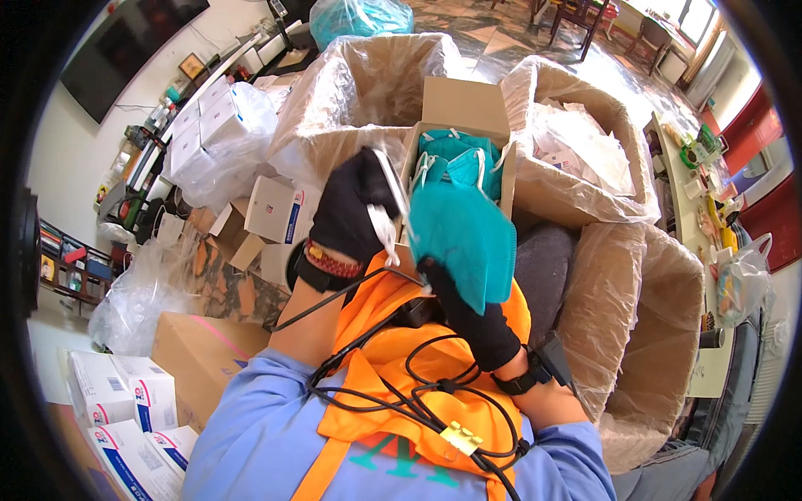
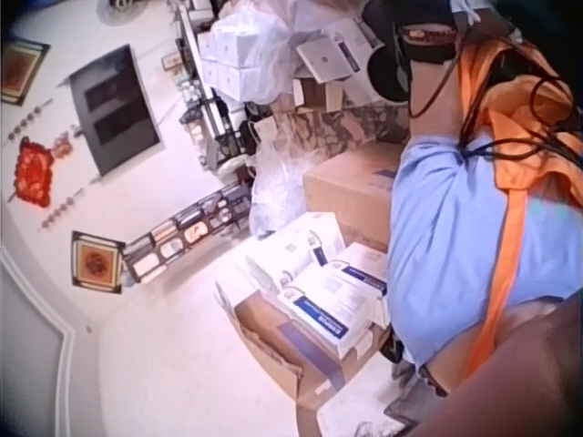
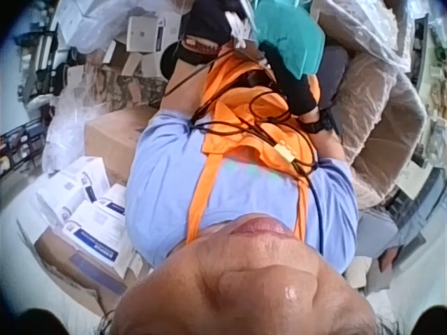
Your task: Sorting face masks and other white packaged hygiene items into a box from larger containers.
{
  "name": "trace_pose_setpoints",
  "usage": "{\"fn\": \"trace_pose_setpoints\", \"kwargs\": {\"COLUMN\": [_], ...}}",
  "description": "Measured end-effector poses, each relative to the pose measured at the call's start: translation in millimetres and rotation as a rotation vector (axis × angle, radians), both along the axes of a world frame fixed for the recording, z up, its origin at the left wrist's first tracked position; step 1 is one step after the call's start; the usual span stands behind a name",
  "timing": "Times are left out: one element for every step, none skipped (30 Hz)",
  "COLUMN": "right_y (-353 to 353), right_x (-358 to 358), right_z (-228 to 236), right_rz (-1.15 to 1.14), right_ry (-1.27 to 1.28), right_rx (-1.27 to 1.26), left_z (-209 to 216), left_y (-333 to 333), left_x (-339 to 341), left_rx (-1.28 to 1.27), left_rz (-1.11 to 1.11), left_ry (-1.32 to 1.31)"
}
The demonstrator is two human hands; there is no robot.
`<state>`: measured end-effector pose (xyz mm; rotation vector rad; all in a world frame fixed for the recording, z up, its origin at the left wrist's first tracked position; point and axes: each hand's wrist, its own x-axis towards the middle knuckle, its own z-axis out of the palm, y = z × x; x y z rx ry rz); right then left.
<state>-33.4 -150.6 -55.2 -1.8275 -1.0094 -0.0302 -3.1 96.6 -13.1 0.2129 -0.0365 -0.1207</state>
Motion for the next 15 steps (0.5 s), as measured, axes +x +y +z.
{"fn": "trace_pose_setpoints", "kwargs": {"right_y": [-0.2,1.2,2.4,2.3,-14.3,-39.2,-44.4,-31.7,-31.2,-21.6,-14.1,-7.9,-1.9,0.4,1.6], "right_x": [4.3,-4.7,-19.8,-19.7,-5.0,10.8,35.4,50.1,59.2,64.0,66.6,65.1,62.5,60.6,56.9], "right_z": [2.8,-4.3,-14.9,-19.6,-19.2,-17.1,-11.6,16.2,34.6,47.4,53.6,56.1,56.4,55.9,65.1], "right_rz": [0.144,0.156,0.182,0.201,0.064,-0.111,-0.099,-0.267,-0.346,-0.321,-0.318,-0.31,-0.205,-0.105,-0.111], "right_ry": [0.535,0.535,0.687,0.833,0.743,0.658,0.836,0.56,0.226,0.25,0.275,0.265,0.485,0.709,0.707], "right_rx": [-0.037,-0.034,-0.037,-0.04,0.068,0.178,0.384,0.262,0.074,0.149,0.215,0.214,0.316,0.421,0.419], "left_z": [-4.7,0.3,7.2,5.3,-3.8,7.6,23.4,9.2,23.8,9.4,17.2,-16.2,-42.1,-36.0,-19.0], "left_y": [25.6,90.0,155.0,202.3,209.5,190.7,162.7,142.1,92.5,82.6,29.8,24.4,15.0,-4.4,-26.1], "left_x": [4.5,10.6,16.0,1.6,2.8,5.4,7.8,-0.1,-1.4,-6.8,-9.7,-17.9,-12.4,-11.3,-11.7], "left_rx": [0.047,0.095,0.139,0.183,0.228,-0.145,-0.497,0.213,0.073,0.177,0.722,0.479,1.258,1.251,1.151], "left_rz": [0.094,0.199,0.314,0.424,0.523,0.301,0.075,0.316,0.354,0.088,0.502,0.211,0.423,0.42,0.289], "left_ry": [-0.049,-0.102,-0.155,-0.217,-0.267,-0.122,0.027,-0.104,0.061,-0.202,-0.04,0.124,-0.149,-0.151,-0.122]}}
